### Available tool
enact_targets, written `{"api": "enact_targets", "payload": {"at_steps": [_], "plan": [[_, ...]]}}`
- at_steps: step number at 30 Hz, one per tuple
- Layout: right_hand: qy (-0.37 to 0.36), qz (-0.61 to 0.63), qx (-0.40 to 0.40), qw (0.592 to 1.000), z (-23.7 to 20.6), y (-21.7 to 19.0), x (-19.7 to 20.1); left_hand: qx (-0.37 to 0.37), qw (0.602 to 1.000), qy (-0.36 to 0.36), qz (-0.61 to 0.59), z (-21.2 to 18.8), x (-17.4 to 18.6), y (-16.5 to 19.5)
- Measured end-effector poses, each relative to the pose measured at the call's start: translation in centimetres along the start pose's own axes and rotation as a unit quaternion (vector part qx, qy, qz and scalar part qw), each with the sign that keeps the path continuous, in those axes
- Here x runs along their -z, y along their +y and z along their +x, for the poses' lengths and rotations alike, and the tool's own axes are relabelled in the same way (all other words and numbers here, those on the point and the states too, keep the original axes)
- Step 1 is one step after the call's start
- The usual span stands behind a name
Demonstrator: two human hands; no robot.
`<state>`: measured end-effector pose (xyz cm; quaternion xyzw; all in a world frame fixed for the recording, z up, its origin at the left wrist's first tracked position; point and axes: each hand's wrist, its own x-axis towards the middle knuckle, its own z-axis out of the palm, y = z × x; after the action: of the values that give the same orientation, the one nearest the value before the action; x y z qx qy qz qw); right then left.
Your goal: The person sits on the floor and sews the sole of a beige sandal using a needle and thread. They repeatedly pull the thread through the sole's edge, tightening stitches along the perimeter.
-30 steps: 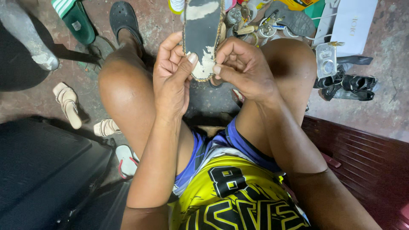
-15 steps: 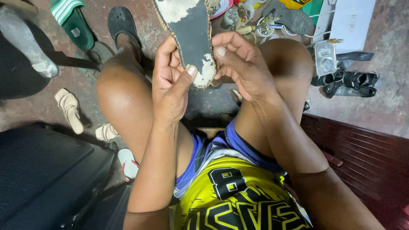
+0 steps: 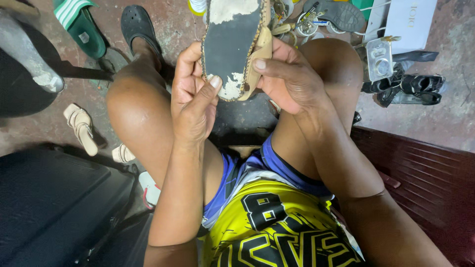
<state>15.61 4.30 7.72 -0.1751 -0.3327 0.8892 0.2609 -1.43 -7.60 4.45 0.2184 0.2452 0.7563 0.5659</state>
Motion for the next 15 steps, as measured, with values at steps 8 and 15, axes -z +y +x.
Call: {"api": "enact_targets", "payload": {"at_steps": [8,15], "plan": [[-0.002,0.004,0.013,1.000,0.4,0.2,0.0,-0.142,0.920,0.117,0.347,0.2,-1.9,0.7],[0.024,-0.015,0.006,1.000,0.8,1.0,0.1,-0.189,0.813,0.067,0.546,-0.3,-3.7,2.6]]}}
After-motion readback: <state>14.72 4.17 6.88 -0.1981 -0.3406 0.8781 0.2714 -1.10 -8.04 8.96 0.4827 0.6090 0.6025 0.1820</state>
